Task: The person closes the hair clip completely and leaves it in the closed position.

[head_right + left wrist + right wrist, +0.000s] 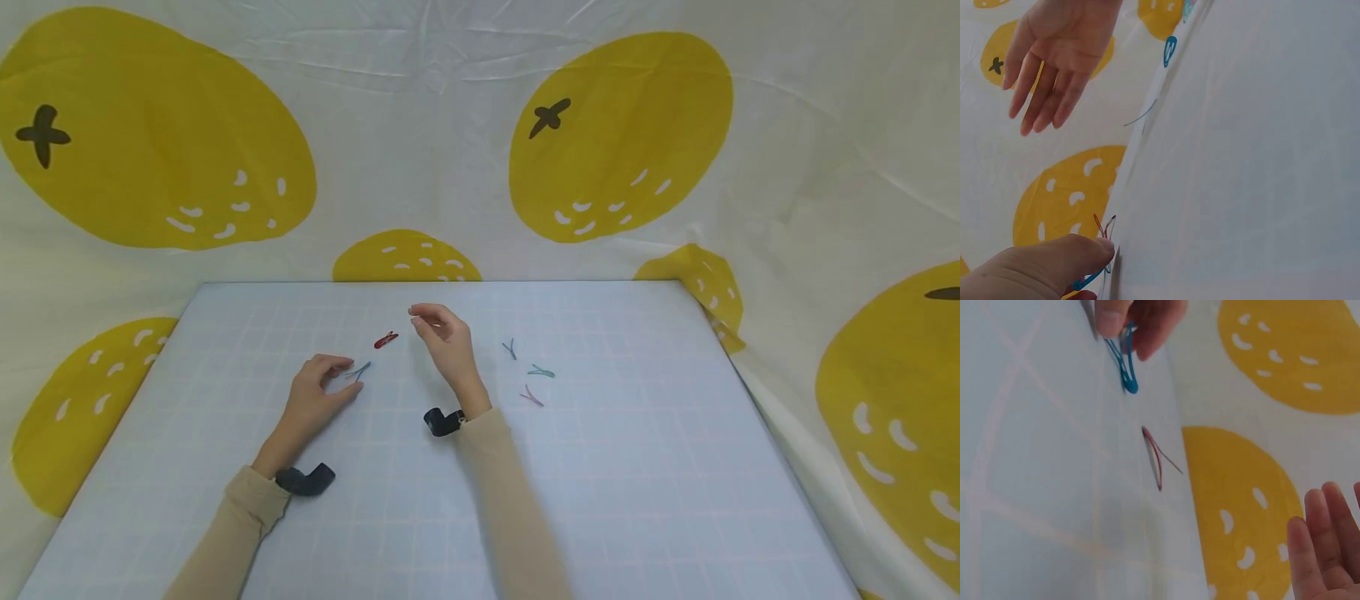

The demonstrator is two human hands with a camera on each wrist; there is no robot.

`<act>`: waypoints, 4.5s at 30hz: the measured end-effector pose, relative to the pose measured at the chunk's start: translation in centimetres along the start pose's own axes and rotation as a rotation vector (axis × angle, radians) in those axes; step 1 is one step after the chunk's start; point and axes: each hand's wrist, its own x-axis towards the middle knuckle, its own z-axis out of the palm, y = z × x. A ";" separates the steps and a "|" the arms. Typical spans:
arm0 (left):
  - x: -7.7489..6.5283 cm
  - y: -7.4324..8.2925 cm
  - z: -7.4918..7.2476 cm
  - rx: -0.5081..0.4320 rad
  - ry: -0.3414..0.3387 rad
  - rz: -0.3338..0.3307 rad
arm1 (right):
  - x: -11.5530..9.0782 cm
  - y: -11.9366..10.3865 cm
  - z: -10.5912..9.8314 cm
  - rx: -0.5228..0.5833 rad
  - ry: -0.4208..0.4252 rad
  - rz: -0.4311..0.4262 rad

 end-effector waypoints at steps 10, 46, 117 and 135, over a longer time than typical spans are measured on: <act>0.1 -0.5 0.1 0.040 0.003 0.030 | -0.2 1.5 2.5 -0.027 -0.145 0.088; 0.0 -0.5 0.2 0.039 0.034 0.134 | -0.2 7.4 4.2 -0.374 -0.348 0.231; 0.2 7.8 2.0 -0.495 -0.153 -0.078 | -3.6 -3.4 -0.8 -0.249 -0.316 0.067; -0.7 7.1 5.0 -0.487 -0.211 -0.145 | -5.3 -0.8 -2.8 -0.191 -0.302 0.171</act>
